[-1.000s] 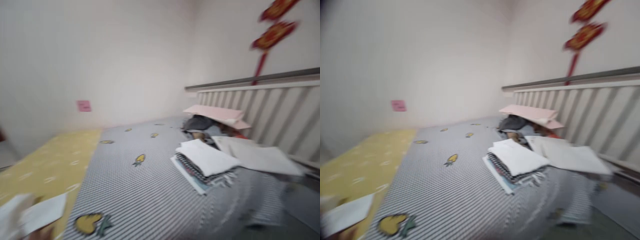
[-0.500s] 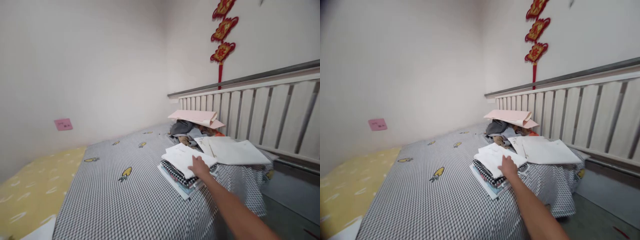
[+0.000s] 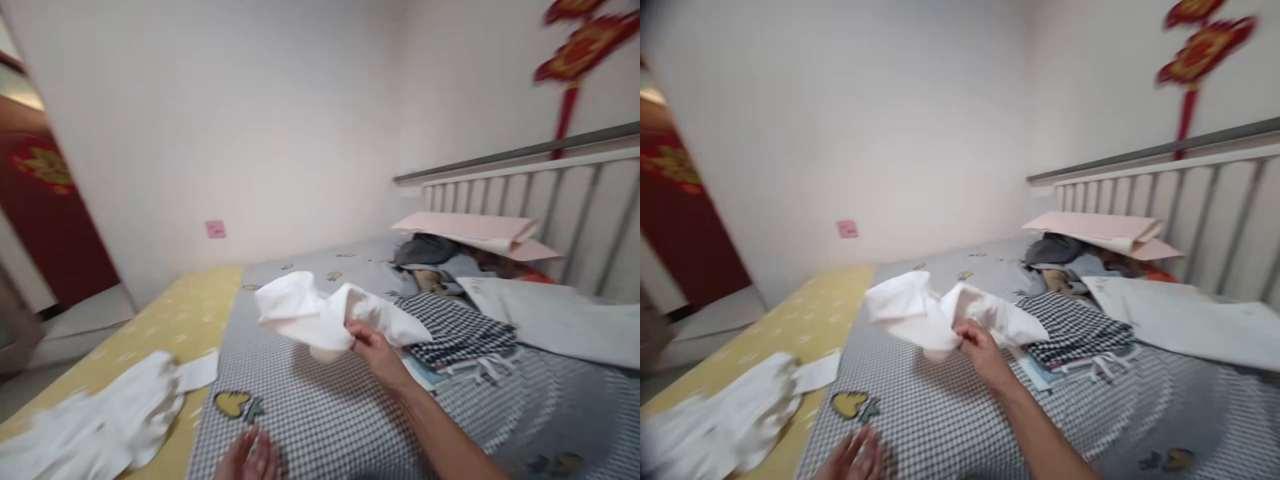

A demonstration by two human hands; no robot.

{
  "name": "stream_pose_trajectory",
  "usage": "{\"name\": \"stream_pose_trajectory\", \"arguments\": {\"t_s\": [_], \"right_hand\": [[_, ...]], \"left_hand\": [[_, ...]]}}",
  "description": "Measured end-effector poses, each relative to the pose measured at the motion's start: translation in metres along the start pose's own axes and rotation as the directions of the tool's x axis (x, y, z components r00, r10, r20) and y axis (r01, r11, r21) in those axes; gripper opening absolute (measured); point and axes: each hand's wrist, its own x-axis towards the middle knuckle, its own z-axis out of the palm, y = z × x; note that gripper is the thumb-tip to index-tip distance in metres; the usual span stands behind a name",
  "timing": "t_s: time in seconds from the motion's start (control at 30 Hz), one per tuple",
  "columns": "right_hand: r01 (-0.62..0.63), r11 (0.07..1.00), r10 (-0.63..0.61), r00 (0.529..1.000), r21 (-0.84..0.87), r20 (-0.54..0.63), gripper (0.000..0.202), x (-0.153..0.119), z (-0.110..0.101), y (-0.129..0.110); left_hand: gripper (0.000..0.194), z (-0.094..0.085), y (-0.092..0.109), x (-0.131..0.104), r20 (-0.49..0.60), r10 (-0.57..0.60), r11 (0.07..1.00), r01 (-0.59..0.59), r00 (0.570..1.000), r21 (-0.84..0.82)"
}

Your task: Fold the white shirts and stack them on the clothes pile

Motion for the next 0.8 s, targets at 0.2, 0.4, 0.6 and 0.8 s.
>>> {"name": "stream_pose_trajectory", "arguments": {"t_s": [0.2,0.4,0.6,0.8], "right_hand": [[-0.272,0.941,0.325,0.894,-0.202,0.309,0.032,-0.101,0.033,0.075],[-0.6,0.781,0.607,0.795,0.175,0.018,0.054,-0.187,0.055,0.119],[-0.588,0.808,0.589,0.799,0.045,-0.121,0.056,-0.188,0.089,0.108],[-0.563,0.635,0.66,0.751,0.528,0.007,0.041,-0.17,0.087,0.084]], "left_hand": [[0.034,-0.042,0.001,-0.038,-0.163,-0.346,0.8,0.2,0.924,-0.566],[0.047,-0.035,-0.058,-0.058,-0.438,0.104,0.97,0.007,0.893,0.244],[0.037,0.037,-0.107,-0.072,-0.052,0.401,0.484,-0.163,0.914,0.86],[0.036,0.007,-0.092,-0.067,-0.146,0.033,0.98,-0.06,0.989,-0.188]]}}
